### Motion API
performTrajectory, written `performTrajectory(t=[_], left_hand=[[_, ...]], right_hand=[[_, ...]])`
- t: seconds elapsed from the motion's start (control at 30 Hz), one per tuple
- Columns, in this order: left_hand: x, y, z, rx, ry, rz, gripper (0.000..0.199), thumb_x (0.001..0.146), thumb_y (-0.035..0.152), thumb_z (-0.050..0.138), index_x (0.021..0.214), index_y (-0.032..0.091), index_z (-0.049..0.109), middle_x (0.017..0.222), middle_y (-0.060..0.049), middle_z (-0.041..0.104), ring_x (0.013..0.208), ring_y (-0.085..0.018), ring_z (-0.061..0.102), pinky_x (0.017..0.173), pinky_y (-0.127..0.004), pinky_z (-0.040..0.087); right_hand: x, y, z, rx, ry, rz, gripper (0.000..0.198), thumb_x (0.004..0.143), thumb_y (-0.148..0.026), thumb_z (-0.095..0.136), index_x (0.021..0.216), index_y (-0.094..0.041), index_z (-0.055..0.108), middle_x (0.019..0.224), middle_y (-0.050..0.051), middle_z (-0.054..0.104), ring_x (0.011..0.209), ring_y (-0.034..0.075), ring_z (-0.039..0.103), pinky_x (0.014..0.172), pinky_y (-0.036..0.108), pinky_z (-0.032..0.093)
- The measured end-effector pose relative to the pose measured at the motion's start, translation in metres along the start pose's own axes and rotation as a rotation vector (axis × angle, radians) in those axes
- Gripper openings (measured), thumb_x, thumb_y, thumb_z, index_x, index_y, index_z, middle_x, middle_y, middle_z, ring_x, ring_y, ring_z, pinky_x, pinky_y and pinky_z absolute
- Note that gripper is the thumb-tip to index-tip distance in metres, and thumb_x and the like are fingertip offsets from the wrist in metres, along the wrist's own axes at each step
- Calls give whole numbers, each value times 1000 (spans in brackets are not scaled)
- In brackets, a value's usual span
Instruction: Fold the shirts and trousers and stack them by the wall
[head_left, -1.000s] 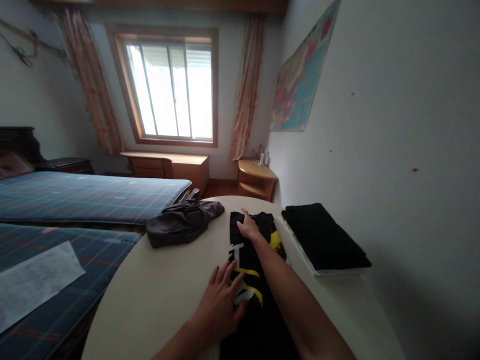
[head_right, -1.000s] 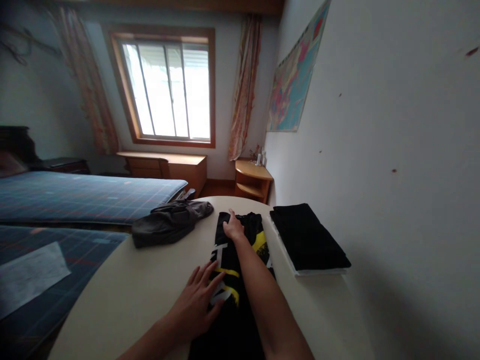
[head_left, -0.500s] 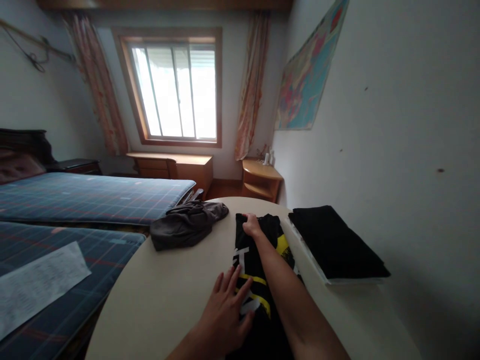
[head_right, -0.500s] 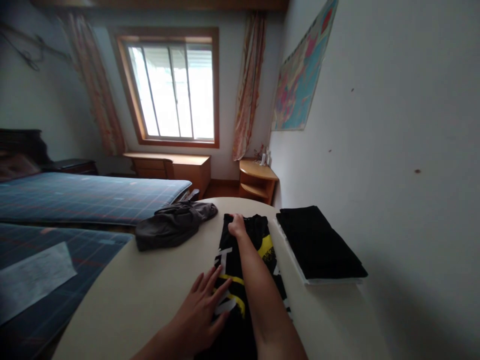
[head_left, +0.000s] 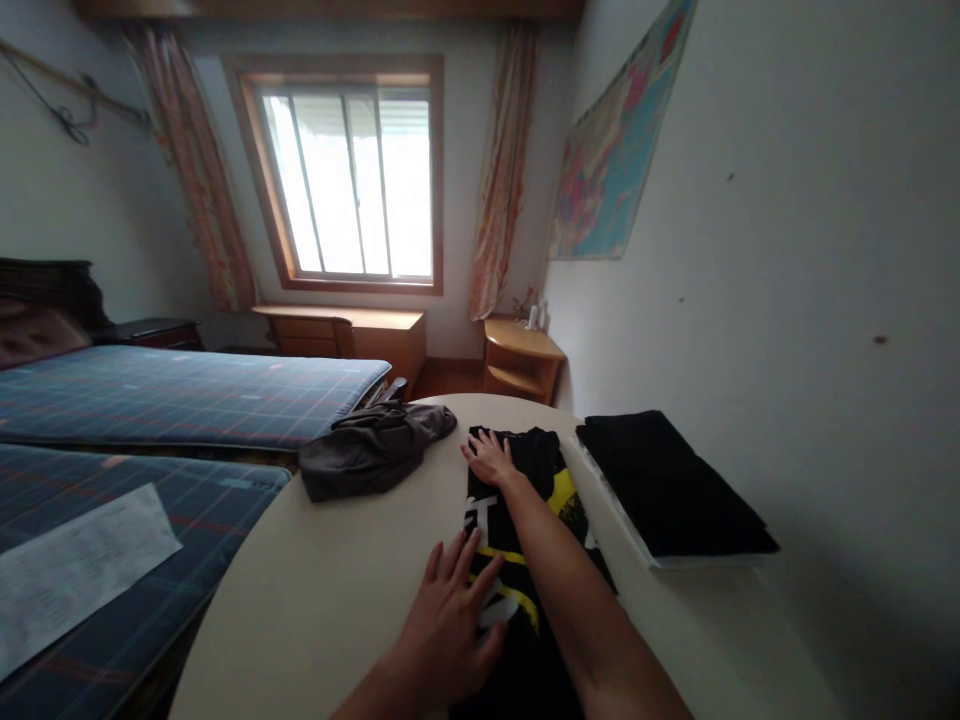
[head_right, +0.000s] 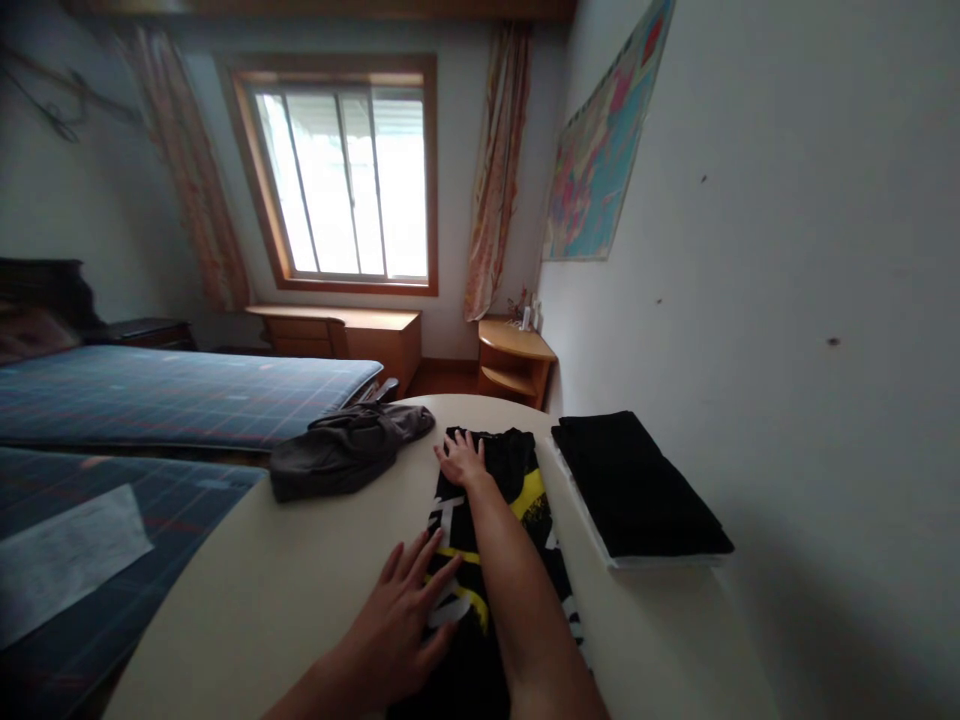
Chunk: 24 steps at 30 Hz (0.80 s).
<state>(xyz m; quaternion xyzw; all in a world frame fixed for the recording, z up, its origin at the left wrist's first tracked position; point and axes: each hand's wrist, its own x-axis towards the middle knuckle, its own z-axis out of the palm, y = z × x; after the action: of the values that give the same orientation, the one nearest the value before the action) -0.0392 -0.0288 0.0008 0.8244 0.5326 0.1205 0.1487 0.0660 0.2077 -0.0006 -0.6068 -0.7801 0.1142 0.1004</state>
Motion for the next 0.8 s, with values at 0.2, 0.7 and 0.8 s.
performTrajectory(t=[0.2,0.7,0.8], left_hand=[[2,-2,3,37,55,21,68,84,38,59,150,31,39,163,-8,20,150,-33,16,120,-60,16],[56,52,-3,64,143,159,42,94,31,48,135,25,54,124,-8,64,114,-27,57,101,-44,42],[78,56,3,114,143,123,38,92,27,51,130,25,59,114,-9,66,108,-28,59,95,-44,43]], right_hand=[[-21,31,-38,-70,157,145,37,98,-29,39,127,-20,61,134,13,60,126,23,52,104,35,37],[-77,89,-58,-146,100,330,41,85,-50,62,110,-17,67,110,16,72,104,28,68,82,34,49],[-78,86,-55,-146,118,326,30,87,-39,59,103,-16,70,109,16,72,105,27,68,85,34,47]])
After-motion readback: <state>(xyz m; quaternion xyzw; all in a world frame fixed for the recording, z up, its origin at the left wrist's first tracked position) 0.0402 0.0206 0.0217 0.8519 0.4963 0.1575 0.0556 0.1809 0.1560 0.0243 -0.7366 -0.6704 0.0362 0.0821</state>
